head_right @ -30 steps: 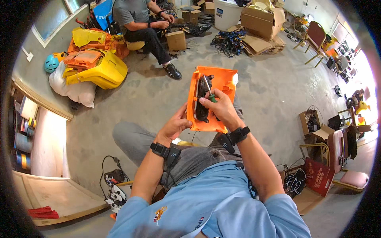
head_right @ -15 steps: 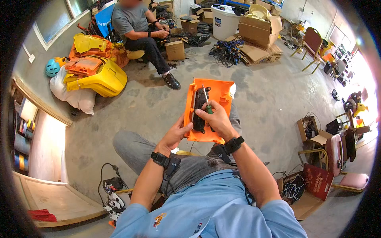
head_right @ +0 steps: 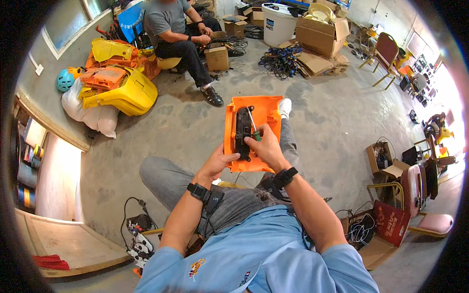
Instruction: Using a screwdriver to repair or assemble a small orange plastic component, possibly from a motorcycle.
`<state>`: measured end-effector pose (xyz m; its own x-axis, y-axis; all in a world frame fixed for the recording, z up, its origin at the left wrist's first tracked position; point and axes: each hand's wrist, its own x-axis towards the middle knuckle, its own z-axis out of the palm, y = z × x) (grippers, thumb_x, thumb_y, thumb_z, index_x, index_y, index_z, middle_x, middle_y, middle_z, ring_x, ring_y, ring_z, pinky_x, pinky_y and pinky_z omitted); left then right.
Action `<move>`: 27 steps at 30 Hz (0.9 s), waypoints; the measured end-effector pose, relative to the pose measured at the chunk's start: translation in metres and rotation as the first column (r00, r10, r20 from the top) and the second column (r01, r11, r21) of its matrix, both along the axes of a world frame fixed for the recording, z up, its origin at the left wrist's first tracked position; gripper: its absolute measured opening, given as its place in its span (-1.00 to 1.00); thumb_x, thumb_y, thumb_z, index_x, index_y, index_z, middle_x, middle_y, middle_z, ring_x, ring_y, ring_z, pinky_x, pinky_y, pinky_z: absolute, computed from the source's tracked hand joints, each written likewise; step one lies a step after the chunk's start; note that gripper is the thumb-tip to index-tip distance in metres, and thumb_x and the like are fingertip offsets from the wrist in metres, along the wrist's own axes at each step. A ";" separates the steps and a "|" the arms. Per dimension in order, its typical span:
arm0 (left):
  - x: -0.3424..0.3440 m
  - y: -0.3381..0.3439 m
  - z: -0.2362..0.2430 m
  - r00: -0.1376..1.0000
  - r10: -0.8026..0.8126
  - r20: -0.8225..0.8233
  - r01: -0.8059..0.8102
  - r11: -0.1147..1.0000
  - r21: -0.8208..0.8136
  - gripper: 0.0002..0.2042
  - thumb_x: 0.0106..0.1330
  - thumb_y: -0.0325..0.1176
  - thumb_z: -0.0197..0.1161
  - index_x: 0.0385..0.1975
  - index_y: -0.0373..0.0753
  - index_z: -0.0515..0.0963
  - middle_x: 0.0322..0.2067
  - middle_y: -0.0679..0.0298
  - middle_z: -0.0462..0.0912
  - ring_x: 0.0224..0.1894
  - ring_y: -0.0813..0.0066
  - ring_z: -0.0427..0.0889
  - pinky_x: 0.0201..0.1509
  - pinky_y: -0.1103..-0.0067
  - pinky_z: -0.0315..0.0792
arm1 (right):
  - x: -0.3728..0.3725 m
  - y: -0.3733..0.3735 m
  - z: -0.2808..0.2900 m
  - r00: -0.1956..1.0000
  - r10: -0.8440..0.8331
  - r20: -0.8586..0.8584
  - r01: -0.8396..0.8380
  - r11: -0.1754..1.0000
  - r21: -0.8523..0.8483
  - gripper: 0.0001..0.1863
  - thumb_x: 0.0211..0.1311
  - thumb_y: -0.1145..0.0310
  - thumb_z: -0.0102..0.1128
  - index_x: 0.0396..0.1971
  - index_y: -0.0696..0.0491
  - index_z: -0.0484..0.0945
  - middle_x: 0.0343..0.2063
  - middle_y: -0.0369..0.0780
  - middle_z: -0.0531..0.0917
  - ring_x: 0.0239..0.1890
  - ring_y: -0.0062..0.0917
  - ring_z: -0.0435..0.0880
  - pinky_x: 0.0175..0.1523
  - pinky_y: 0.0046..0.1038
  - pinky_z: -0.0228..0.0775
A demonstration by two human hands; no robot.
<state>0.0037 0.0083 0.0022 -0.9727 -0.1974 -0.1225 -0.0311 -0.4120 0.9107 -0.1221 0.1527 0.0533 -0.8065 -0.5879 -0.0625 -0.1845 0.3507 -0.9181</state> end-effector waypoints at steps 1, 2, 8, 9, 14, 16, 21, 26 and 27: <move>0.000 0.000 0.000 1.000 -0.004 -0.005 0.003 1.000 -0.007 -0.48 0.33 -0.61 0.20 0.30 -0.28 0.34 0.14 0.24 0.58 0.14 0.41 0.60 0.26 0.45 0.47 | 0.001 0.000 0.001 1.000 -0.001 0.000 0.001 1.000 -0.001 -0.57 0.19 0.28 0.46 -0.14 0.20 0.44 -0.46 -0.22 0.62 -0.54 -0.59 0.63 -0.48 -0.52 0.46; 0.000 -0.001 0.000 1.000 -0.004 -0.006 0.004 1.000 -0.009 -0.48 0.33 -0.61 0.20 0.30 -0.28 0.34 0.14 0.24 0.58 0.14 0.41 0.60 0.26 0.45 0.47 | 0.002 0.000 0.003 1.000 0.011 -0.016 -0.011 1.000 0.005 -0.55 0.18 0.26 0.46 -0.13 0.23 0.46 -0.46 -0.19 0.63 -0.54 -0.57 0.63 -0.48 -0.50 0.46; 0.001 0.001 0.006 0.999 -0.038 -0.025 0.039 0.999 0.031 -0.48 0.35 -0.57 0.23 0.32 -0.28 0.33 0.12 0.25 0.58 0.13 0.43 0.60 0.24 0.45 0.49 | 0.004 0.000 0.010 0.999 0.030 -0.041 -0.027 0.998 0.054 -0.52 0.18 0.20 0.46 -0.12 0.27 0.50 -0.51 -0.17 0.63 -0.58 -0.54 0.62 -0.47 -0.44 0.46; 0.001 0.002 0.007 0.999 -0.028 -0.018 0.029 0.999 0.040 -0.48 0.35 -0.56 0.24 0.32 -0.28 0.32 0.13 0.25 0.58 0.13 0.43 0.60 0.24 0.45 0.48 | 0.004 0.000 0.009 0.999 0.027 -0.035 -0.026 0.999 0.034 -0.51 0.19 0.18 0.45 -0.13 0.27 0.51 -0.53 -0.17 0.62 -0.59 -0.54 0.62 -0.47 -0.43 0.46; 0.002 -0.001 -0.002 0.999 -0.044 0.020 0.043 0.998 0.047 -0.45 0.34 -0.55 0.25 0.34 -0.28 0.30 0.13 0.24 0.56 0.13 0.43 0.59 0.25 0.46 0.48 | 0.006 -0.003 0.009 0.998 0.025 -0.050 -0.022 0.998 0.057 -0.52 0.20 0.17 0.44 -0.14 0.27 0.51 -0.56 -0.19 0.61 -0.60 -0.56 0.59 -0.50 -0.45 0.42; 0.000 -0.005 -0.003 0.999 -0.020 -0.039 0.021 1.000 0.007 -0.44 0.32 -0.57 0.25 0.33 -0.28 0.29 0.12 0.24 0.57 0.12 0.42 0.59 0.24 0.45 0.49 | 0.006 -0.003 0.012 0.999 0.032 -0.038 -0.029 0.998 0.062 -0.53 0.20 0.17 0.43 -0.14 0.26 0.52 -0.57 -0.20 0.60 -0.61 -0.57 0.58 -0.51 -0.46 0.40; -0.001 -0.001 0.002 0.999 -0.001 -0.041 0.002 1.000 0.005 -0.44 0.28 -0.62 0.20 0.32 -0.28 0.29 0.11 0.24 0.56 0.12 0.41 0.59 0.23 0.45 0.49 | 0.002 -0.002 0.011 0.995 0.087 0.039 -0.089 0.996 0.029 -0.55 0.24 0.18 0.40 -0.10 0.24 0.52 -0.58 -0.24 0.58 -0.62 -0.62 0.54 -0.53 -0.51 0.38; -0.002 -0.006 -0.001 0.999 -0.023 -0.034 0.024 0.999 0.034 -0.34 0.21 -0.65 0.19 0.38 -0.23 0.24 0.14 0.22 0.55 0.13 0.41 0.60 0.21 0.45 0.51 | 0.008 0.000 0.024 0.977 0.113 0.180 -0.101 0.992 -0.069 -0.54 0.29 0.15 0.38 -0.05 0.23 0.52 -0.56 -0.30 0.57 -0.62 -0.65 0.52 -0.53 -0.55 0.37; -0.001 -0.006 -0.001 0.999 -0.020 -0.048 0.021 1.000 0.021 -0.34 0.21 -0.64 0.20 0.38 -0.22 0.24 0.14 0.23 0.55 0.14 0.40 0.59 0.22 0.45 0.51 | 0.007 0.001 0.024 0.968 0.121 0.220 -0.097 0.989 -0.116 -0.53 0.30 0.14 0.37 -0.04 0.23 0.52 -0.56 -0.32 0.57 -0.62 -0.66 0.52 -0.52 -0.56 0.37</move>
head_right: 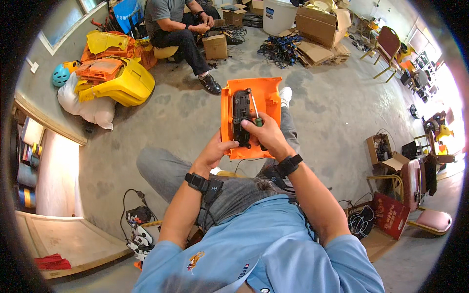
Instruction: Using a screwdriver to repair or assemble a small orange plastic component, possibly from a motorcycle.
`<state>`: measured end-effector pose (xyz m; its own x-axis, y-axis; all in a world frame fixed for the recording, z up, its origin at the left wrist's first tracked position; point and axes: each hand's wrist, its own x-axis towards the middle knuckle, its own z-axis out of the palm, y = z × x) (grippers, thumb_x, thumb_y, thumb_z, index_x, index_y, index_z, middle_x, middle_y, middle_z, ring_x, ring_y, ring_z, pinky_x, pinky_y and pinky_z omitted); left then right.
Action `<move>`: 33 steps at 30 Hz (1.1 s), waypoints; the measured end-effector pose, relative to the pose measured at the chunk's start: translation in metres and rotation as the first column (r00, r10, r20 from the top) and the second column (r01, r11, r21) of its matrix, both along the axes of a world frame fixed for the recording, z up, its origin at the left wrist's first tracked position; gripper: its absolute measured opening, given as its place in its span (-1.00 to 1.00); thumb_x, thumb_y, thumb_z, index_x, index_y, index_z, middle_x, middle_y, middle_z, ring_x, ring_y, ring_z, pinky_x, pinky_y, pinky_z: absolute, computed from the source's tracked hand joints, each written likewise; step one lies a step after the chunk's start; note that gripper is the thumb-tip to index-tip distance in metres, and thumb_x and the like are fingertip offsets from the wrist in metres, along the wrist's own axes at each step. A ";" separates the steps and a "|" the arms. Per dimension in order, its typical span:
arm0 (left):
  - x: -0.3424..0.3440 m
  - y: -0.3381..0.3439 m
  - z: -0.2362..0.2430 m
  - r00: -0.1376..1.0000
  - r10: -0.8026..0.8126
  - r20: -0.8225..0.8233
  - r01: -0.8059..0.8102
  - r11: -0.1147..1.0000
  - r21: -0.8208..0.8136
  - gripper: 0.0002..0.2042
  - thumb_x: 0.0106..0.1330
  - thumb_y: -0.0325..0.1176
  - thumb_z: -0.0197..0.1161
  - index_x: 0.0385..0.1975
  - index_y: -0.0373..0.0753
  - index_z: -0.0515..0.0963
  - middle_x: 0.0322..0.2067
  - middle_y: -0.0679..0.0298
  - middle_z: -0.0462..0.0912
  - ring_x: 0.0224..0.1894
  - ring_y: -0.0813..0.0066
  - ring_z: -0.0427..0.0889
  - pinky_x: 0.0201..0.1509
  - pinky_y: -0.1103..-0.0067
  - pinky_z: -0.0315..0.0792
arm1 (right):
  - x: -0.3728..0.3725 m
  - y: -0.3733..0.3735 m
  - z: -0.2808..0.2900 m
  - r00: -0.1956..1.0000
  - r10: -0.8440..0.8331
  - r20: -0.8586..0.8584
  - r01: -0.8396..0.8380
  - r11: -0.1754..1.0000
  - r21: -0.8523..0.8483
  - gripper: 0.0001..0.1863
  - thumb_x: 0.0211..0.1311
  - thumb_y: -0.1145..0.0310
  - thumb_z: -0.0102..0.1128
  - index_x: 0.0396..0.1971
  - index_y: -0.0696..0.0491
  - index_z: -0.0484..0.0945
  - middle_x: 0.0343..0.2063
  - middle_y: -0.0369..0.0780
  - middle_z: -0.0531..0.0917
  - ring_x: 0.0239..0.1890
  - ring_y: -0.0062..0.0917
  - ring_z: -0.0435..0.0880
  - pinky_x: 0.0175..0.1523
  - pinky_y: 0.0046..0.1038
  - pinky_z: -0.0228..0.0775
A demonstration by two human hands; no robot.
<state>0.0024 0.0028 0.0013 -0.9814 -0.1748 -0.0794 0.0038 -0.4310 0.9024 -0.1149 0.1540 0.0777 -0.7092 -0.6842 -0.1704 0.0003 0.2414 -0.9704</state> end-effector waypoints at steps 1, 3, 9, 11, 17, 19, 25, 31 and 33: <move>0.000 0.001 0.003 1.000 0.000 -0.014 0.000 1.000 -0.013 -0.33 0.22 -0.64 0.20 0.39 -0.22 0.23 0.15 0.23 0.54 0.14 0.40 0.59 0.22 0.44 0.51 | -0.003 -0.001 0.000 0.998 -0.007 0.070 0.011 0.998 -0.055 -0.51 0.30 0.11 0.37 -0.02 0.22 0.52 -0.55 -0.33 0.56 -0.61 -0.68 0.51 -0.51 -0.57 0.36; 0.001 0.004 0.008 1.000 0.001 0.001 -0.001 1.000 -0.017 -0.33 0.22 -0.63 0.21 0.39 -0.22 0.24 0.13 0.24 0.55 0.13 0.41 0.59 0.20 0.46 0.51 | -0.004 0.002 0.001 0.997 -0.015 0.079 0.016 1.000 -0.011 -0.51 0.31 0.10 0.37 -0.02 0.21 0.53 -0.54 -0.34 0.56 -0.60 -0.69 0.51 -0.51 -0.58 0.35; 0.003 0.004 0.006 0.999 -0.005 0.040 0.007 0.999 -0.042 -0.36 0.25 -0.58 0.26 0.38 -0.21 0.27 0.10 0.26 0.55 0.09 0.46 0.58 0.16 0.52 0.49 | -0.005 -0.002 -0.001 0.998 -0.061 0.023 0.060 0.998 0.033 -0.60 0.31 0.11 0.38 -0.15 0.16 0.54 -0.55 -0.38 0.53 -0.59 -0.73 0.48 -0.53 -0.60 0.30; 0.002 0.005 0.005 0.999 0.004 0.033 -0.003 0.999 -0.035 -0.36 0.25 -0.57 0.26 0.38 -0.21 0.28 0.10 0.27 0.55 0.09 0.48 0.57 0.15 0.54 0.48 | -0.008 -0.003 -0.009 0.995 -0.097 0.032 0.097 0.995 0.016 -0.63 0.31 0.13 0.38 -0.20 0.14 0.54 -0.56 -0.38 0.52 -0.59 -0.74 0.47 -0.54 -0.60 0.28; 0.002 0.008 0.012 1.000 0.008 -0.017 -0.008 1.000 0.028 -0.40 0.36 -0.35 0.35 0.36 -0.25 0.28 0.09 0.27 0.55 0.11 0.49 0.57 0.20 0.50 0.49 | -0.006 -0.003 -0.015 0.994 -0.106 0.032 0.108 0.992 -0.062 -0.68 0.33 0.17 0.36 -0.26 0.12 0.51 -0.56 -0.39 0.51 -0.60 -0.73 0.45 -0.54 -0.60 0.29; 0.004 0.007 0.014 1.000 0.010 -0.003 -0.010 0.999 0.041 -0.38 0.37 -0.25 0.37 0.36 -0.26 0.27 0.08 0.27 0.56 0.10 0.49 0.57 0.21 0.48 0.50 | -0.004 -0.002 -0.012 0.995 -0.103 0.002 0.103 0.994 -0.039 -0.68 0.33 0.17 0.36 -0.26 0.13 0.52 -0.56 -0.38 0.51 -0.60 -0.73 0.45 -0.54 -0.59 0.29; 0.003 0.005 0.010 1.000 -0.014 -0.009 0.014 1.000 -0.024 -0.34 0.32 -0.29 0.42 0.37 -0.24 0.27 0.07 0.27 0.56 0.06 0.49 0.59 0.16 0.48 0.51 | -0.005 -0.006 -0.013 0.990 -0.134 -0.053 0.136 0.990 0.027 -0.65 0.31 0.16 0.38 -0.29 0.16 0.52 -0.56 -0.37 0.51 -0.60 -0.72 0.46 -0.55 -0.58 0.29; 0.002 0.006 0.007 0.999 -0.017 -0.040 0.016 1.000 -0.024 -0.32 0.30 -0.41 0.38 0.40 -0.23 0.23 0.07 0.30 0.55 0.06 0.49 0.57 0.18 0.49 0.48 | -0.007 -0.010 -0.024 0.976 -0.178 -0.122 0.174 0.984 -0.041 -0.63 0.26 0.19 0.43 -0.30 0.15 0.47 -0.56 -0.35 0.51 -0.59 -0.71 0.47 -0.54 -0.55 0.32; 0.002 0.005 0.003 0.999 -0.029 -0.041 0.028 0.999 -0.037 -0.31 0.30 -0.44 0.36 0.42 -0.21 0.20 0.06 0.30 0.54 0.07 0.50 0.56 0.19 0.49 0.48 | -0.007 -0.011 -0.029 0.972 -0.190 -0.138 0.186 0.982 -0.043 -0.63 0.26 0.20 0.43 -0.31 0.15 0.46 -0.57 -0.34 0.51 -0.61 -0.70 0.47 -0.55 -0.55 0.32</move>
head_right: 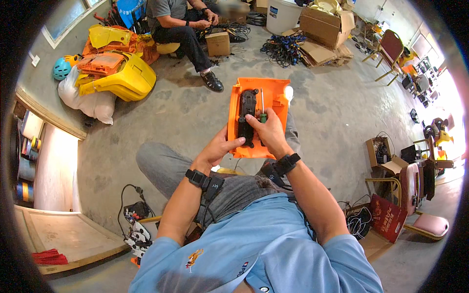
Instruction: Using a screwdriver to repair or assemble a small orange plastic component, possibly from a motorcycle.
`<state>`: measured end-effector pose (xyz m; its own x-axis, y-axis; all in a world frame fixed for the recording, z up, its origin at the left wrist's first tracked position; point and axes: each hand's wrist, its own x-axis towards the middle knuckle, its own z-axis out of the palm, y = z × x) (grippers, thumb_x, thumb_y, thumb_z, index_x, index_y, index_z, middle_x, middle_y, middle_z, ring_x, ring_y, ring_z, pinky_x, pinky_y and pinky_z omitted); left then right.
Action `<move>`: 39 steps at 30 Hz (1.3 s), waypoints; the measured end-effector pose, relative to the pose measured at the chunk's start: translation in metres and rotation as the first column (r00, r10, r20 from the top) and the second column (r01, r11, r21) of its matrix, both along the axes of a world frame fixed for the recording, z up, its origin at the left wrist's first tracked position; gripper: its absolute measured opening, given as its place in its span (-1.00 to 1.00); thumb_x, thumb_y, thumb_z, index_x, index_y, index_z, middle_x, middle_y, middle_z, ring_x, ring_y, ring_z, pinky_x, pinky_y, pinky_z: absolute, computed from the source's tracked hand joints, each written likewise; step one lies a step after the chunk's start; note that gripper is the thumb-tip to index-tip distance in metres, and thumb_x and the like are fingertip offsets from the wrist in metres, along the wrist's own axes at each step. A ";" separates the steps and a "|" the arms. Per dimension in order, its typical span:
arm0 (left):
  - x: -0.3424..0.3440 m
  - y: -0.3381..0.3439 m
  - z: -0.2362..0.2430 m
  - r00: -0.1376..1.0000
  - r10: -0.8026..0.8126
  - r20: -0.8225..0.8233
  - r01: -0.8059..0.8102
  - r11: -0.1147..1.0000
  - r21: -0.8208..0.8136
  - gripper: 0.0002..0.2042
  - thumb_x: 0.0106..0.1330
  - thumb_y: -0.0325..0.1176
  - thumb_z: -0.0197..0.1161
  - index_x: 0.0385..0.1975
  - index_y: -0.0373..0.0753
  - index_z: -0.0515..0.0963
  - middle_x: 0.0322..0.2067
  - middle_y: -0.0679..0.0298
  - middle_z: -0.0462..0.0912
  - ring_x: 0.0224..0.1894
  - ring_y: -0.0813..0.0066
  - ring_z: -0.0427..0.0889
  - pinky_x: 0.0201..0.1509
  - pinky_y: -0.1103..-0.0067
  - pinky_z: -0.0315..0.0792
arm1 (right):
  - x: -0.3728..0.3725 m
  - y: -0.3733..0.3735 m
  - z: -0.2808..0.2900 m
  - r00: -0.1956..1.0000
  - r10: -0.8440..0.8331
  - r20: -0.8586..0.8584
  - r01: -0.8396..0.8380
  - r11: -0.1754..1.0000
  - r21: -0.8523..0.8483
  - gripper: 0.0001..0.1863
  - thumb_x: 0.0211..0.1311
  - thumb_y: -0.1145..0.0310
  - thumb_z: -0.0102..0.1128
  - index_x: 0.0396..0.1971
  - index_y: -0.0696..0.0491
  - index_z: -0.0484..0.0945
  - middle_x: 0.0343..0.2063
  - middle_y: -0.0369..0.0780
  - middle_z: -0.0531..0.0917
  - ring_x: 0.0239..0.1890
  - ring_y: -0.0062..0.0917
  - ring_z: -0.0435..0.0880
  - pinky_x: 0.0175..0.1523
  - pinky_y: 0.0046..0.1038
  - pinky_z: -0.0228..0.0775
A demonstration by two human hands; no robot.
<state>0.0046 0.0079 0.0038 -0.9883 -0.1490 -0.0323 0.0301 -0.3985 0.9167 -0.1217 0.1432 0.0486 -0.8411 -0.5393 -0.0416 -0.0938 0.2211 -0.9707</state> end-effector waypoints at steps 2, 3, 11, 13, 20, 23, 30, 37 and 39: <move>0.000 0.002 0.005 1.000 -0.014 -0.003 0.014 1.000 -0.014 -0.29 0.30 -0.47 0.34 0.44 -0.20 0.16 0.06 0.30 0.53 0.08 0.50 0.55 0.19 0.49 0.47 | 0.001 0.000 0.000 1.000 -0.015 -0.017 0.015 1.000 0.000 -0.63 0.25 0.21 0.44 -0.31 0.15 0.45 -0.58 -0.34 0.50 -0.63 -0.70 0.46 -0.57 -0.55 0.31; 0.000 0.005 0.007 1.000 -0.005 -0.018 0.005 1.000 -0.023 -0.27 0.29 -0.49 0.32 0.45 -0.18 0.13 0.07 0.30 0.52 0.09 0.51 0.54 0.19 0.49 0.47 | 0.002 0.002 0.000 1.000 -0.007 0.013 0.007 1.000 0.012 -0.62 0.27 0.19 0.42 -0.31 0.15 0.44 -0.58 -0.33 0.50 -0.65 -0.69 0.45 -0.58 -0.54 0.31; -0.002 0.004 0.013 0.999 0.054 0.007 -0.053 0.994 -0.094 -0.20 0.25 -0.61 0.25 0.49 -0.13 0.03 0.09 0.26 0.50 0.07 0.48 0.55 0.14 0.50 0.50 | 0.005 0.002 0.012 0.986 0.097 0.135 -0.104 0.994 0.045 -0.42 0.24 0.01 0.41 -0.09 0.20 0.40 -0.56 -0.27 0.56 -0.65 -0.62 0.52 -0.58 -0.52 0.34; -0.001 0.003 0.018 0.997 0.034 0.075 -0.027 0.995 -0.094 -0.19 0.22 -0.63 0.23 0.48 -0.14 0.04 0.08 0.25 0.50 0.04 0.46 0.58 0.09 0.50 0.53 | 0.011 0.000 0.017 0.997 0.078 -0.019 -0.073 0.979 0.191 -0.32 0.21 -0.02 0.44 0.01 0.23 0.37 -0.48 -0.19 0.62 -0.60 -0.56 0.57 -0.52 -0.47 0.41; -0.010 0.001 -0.015 0.984 0.148 0.102 -0.143 0.988 -0.051 -0.36 0.24 -0.60 0.23 0.35 -0.16 0.26 -0.05 0.32 0.61 -0.06 0.49 0.64 -0.09 0.58 0.53 | 0.005 -0.014 0.007 0.989 0.126 -0.075 -0.104 0.962 0.251 -0.38 0.22 0.01 0.41 -0.08 0.28 0.44 -0.37 -0.10 0.64 -0.48 -0.49 0.65 -0.45 -0.43 0.48; -0.016 0.009 -0.017 0.969 0.210 0.131 -0.199 0.976 -0.090 -0.37 0.25 -0.63 0.20 0.36 -0.16 0.25 0.00 0.30 0.60 0.00 0.46 0.64 -0.03 0.54 0.56 | 0.008 -0.003 -0.001 0.995 0.096 -0.037 -0.088 0.982 0.164 -0.43 0.30 0.05 0.33 -0.02 0.26 0.41 -0.42 -0.20 0.61 -0.58 -0.59 0.56 -0.54 -0.48 0.41; -0.006 0.000 -0.017 0.915 0.400 0.057 -0.403 0.898 0.175 -0.40 0.27 -0.70 0.12 0.34 -0.20 0.25 0.05 0.28 0.56 0.01 0.45 0.64 0.04 0.50 0.60 | -0.023 0.023 0.011 0.956 -0.071 -0.284 0.121 0.979 0.162 -0.51 0.28 0.10 0.33 -0.02 0.20 0.51 -0.39 -0.20 0.61 -0.44 -0.55 0.61 -0.43 -0.45 0.45; -0.009 -0.019 -0.012 0.949 0.315 -0.002 -0.301 0.909 0.289 -0.41 0.26 -0.68 0.08 0.33 -0.22 0.24 0.07 0.21 0.57 0.04 0.36 0.66 0.09 0.41 0.62 | -0.037 0.039 0.013 1.000 0.012 0.010 -0.014 0.971 0.241 -0.46 0.29 0.01 0.32 -0.03 0.22 0.55 -0.48 -0.28 0.58 -0.61 -0.65 0.50 -0.54 -0.51 0.35; -0.008 -0.015 -0.004 0.952 0.306 -0.023 -0.287 0.913 0.289 -0.41 0.25 -0.69 0.08 0.33 -0.23 0.24 0.07 0.19 0.57 0.04 0.34 0.66 0.10 0.40 0.62 | -0.038 0.047 0.009 0.991 0.083 0.108 -0.101 0.981 0.168 -0.45 0.29 0.01 0.33 -0.02 0.22 0.55 -0.50 -0.29 0.57 -0.62 -0.66 0.49 -0.56 -0.53 0.32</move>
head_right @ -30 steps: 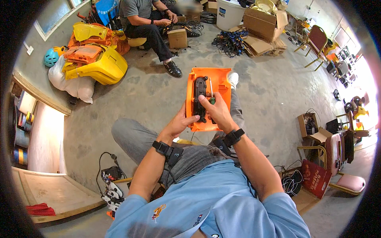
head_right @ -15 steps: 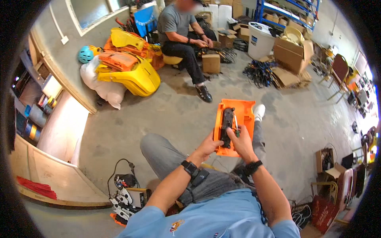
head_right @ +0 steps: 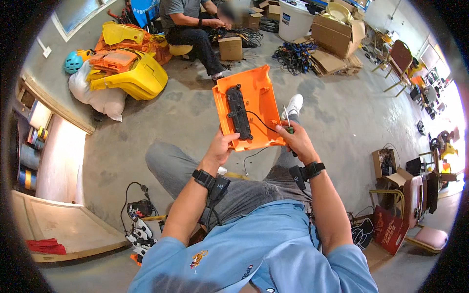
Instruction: Using a screwdriver to repair or assemble a small orange plastic component, possibly from a motorcycle.
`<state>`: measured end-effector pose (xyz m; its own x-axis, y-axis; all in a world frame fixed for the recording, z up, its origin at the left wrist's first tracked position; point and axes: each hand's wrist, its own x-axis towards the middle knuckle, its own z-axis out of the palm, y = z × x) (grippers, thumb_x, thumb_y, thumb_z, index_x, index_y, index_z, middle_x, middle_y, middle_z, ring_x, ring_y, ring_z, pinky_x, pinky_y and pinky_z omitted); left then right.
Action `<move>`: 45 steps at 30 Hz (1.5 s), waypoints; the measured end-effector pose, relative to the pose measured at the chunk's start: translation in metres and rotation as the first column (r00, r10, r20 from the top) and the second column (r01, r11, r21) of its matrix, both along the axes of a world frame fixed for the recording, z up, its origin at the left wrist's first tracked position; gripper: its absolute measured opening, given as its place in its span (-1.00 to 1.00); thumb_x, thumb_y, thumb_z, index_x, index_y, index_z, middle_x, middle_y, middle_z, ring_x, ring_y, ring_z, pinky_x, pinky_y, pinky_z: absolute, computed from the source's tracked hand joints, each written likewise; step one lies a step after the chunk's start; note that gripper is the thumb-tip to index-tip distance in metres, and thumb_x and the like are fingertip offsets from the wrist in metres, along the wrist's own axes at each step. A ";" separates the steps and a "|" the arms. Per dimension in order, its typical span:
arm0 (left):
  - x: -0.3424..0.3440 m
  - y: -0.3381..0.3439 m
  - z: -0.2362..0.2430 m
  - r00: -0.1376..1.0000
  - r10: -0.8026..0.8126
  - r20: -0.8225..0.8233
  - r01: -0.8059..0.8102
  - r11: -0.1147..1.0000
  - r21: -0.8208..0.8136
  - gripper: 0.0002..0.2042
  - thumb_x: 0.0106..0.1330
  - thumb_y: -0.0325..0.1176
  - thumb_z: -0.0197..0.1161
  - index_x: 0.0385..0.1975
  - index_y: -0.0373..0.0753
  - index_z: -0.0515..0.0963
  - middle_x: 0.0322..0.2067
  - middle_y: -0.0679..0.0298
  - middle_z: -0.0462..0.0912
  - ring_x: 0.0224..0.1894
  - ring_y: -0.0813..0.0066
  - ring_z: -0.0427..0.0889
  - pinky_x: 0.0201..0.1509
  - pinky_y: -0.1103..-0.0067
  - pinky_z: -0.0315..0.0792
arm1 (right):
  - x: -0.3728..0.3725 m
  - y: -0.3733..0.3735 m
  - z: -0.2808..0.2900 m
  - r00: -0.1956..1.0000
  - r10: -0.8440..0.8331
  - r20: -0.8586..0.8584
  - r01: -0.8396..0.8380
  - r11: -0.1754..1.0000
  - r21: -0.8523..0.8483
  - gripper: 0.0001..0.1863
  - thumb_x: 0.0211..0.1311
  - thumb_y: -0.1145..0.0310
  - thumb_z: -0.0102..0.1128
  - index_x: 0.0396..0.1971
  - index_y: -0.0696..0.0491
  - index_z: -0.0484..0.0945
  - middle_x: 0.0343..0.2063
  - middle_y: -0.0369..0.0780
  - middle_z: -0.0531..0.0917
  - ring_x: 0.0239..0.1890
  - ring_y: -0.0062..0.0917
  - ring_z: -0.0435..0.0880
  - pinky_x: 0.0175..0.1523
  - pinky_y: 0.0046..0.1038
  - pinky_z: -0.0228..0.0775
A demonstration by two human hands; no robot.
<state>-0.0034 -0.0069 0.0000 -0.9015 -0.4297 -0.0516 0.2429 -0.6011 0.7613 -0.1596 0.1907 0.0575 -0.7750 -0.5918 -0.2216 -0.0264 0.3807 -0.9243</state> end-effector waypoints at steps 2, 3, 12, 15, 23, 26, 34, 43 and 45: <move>0.002 0.004 0.005 1.000 -0.002 0.009 0.002 1.000 -0.022 -0.43 0.23 -0.70 0.06 0.30 -0.27 0.26 0.07 0.18 0.58 0.05 0.31 0.67 0.12 0.39 0.61 | 0.003 0.007 0.004 0.992 0.098 -0.074 -0.097 0.995 0.006 -0.51 0.28 0.08 0.33 0.04 0.13 0.56 -0.52 -0.30 0.56 -0.64 -0.69 0.45 -0.59 -0.56 0.26; 0.003 0.002 0.006 1.000 -0.009 0.012 0.010 1.000 -0.021 -0.43 0.23 -0.70 0.06 0.30 -0.27 0.26 0.07 0.18 0.58 0.05 0.31 0.67 0.12 0.39 0.61 | 0.005 0.008 0.007 0.993 0.090 -0.070 -0.090 0.996 0.007 -0.51 0.28 0.08 0.33 0.04 0.13 0.56 -0.52 -0.30 0.56 -0.64 -0.69 0.45 -0.59 -0.56 0.26; 0.010 -0.007 0.011 0.994 -0.102 0.034 0.106 0.986 -0.128 -0.59 0.31 -0.63 0.20 0.17 -0.35 0.40 -0.03 0.21 0.65 -0.02 0.36 0.69 0.12 0.47 0.59 | 0.011 0.015 0.000 0.949 0.056 -0.312 -0.014 0.991 0.136 -0.67 0.22 0.42 0.24 -0.01 0.12 0.60 -0.40 -0.24 0.66 -0.30 -0.54 0.65 -0.11 -0.43 0.49; 0.012 -0.008 0.016 0.998 -0.047 -0.033 0.044 0.997 -0.069 -0.66 0.35 -0.59 0.24 0.12 -0.35 0.45 -0.04 0.24 0.65 -0.07 0.39 0.69 0.09 0.46 0.60 | 0.016 0.015 0.009 0.955 0.047 -0.292 -0.023 0.996 0.085 -0.72 0.22 0.44 0.22 -0.06 0.11 0.61 -0.42 -0.22 0.65 -0.31 -0.54 0.64 -0.14 -0.43 0.47; 0.009 -0.006 0.003 0.990 0.139 0.023 -0.131 0.967 -0.219 -0.67 0.34 -0.53 0.34 0.07 -0.36 0.51 -0.04 0.27 0.66 -0.04 0.44 0.65 0.08 0.48 0.55 | 0.022 0.013 0.017 0.919 0.095 -0.382 -0.060 0.993 0.102 -0.73 0.20 0.42 0.21 -0.11 0.15 0.60 -0.42 -0.20 0.63 -0.31 -0.50 0.63 -0.14 -0.41 0.46; 0.008 -0.004 0.004 0.985 0.171 -0.022 -0.171 0.951 -0.257 -0.67 0.33 -0.52 0.35 0.07 -0.37 0.51 -0.05 0.27 0.66 -0.05 0.44 0.65 0.07 0.48 0.55 | 0.022 0.015 0.022 0.918 0.121 -0.379 -0.080 0.989 0.123 -0.70 0.22 0.32 0.27 -0.10 0.15 0.60 -0.43 -0.18 0.63 -0.31 -0.45 0.63 -0.13 -0.39 0.45; 0.009 -0.002 0.012 0.971 0.238 0.028 -0.200 0.869 -0.453 -0.69 0.30 -0.50 0.38 0.02 -0.39 0.54 -0.09 0.27 0.68 -0.10 0.46 0.67 0.01 0.49 0.57 | 0.031 0.003 0.026 0.924 0.065 -0.376 -0.024 0.993 0.112 -0.60 0.30 0.08 0.32 -0.14 0.13 0.59 -0.47 -0.16 0.60 -0.38 -0.42 0.58 -0.22 -0.36 0.42; 0.008 -0.001 0.010 0.974 0.221 0.048 -0.182 0.893 -0.412 -0.69 0.31 -0.50 0.39 0.01 -0.40 0.53 -0.09 0.24 0.69 -0.10 0.45 0.67 0.01 0.51 0.58 | 0.029 0.004 0.022 0.917 0.053 -0.395 0.002 0.990 0.138 -0.59 0.31 0.04 0.29 -0.19 0.13 0.58 -0.54 -0.16 0.56 -0.44 -0.43 0.55 -0.29 -0.34 0.38; 0.008 -0.003 0.005 0.974 0.225 0.037 -0.190 0.892 -0.410 -0.69 0.31 -0.50 0.39 0.01 -0.40 0.53 -0.09 0.24 0.69 -0.10 0.45 0.67 0.02 0.51 0.58 | 0.030 0.004 0.022 0.911 0.060 -0.408 -0.007 0.992 0.130 -0.60 0.31 0.04 0.29 -0.19 0.12 0.58 -0.55 -0.16 0.55 -0.45 -0.43 0.55 -0.30 -0.34 0.37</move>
<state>0.0044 -0.0101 0.0053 -0.7897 -0.6060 0.0957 0.2555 -0.1830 0.9493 -0.1295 0.1943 0.0791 -0.7932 -0.6077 0.0391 -0.4078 0.4823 -0.7753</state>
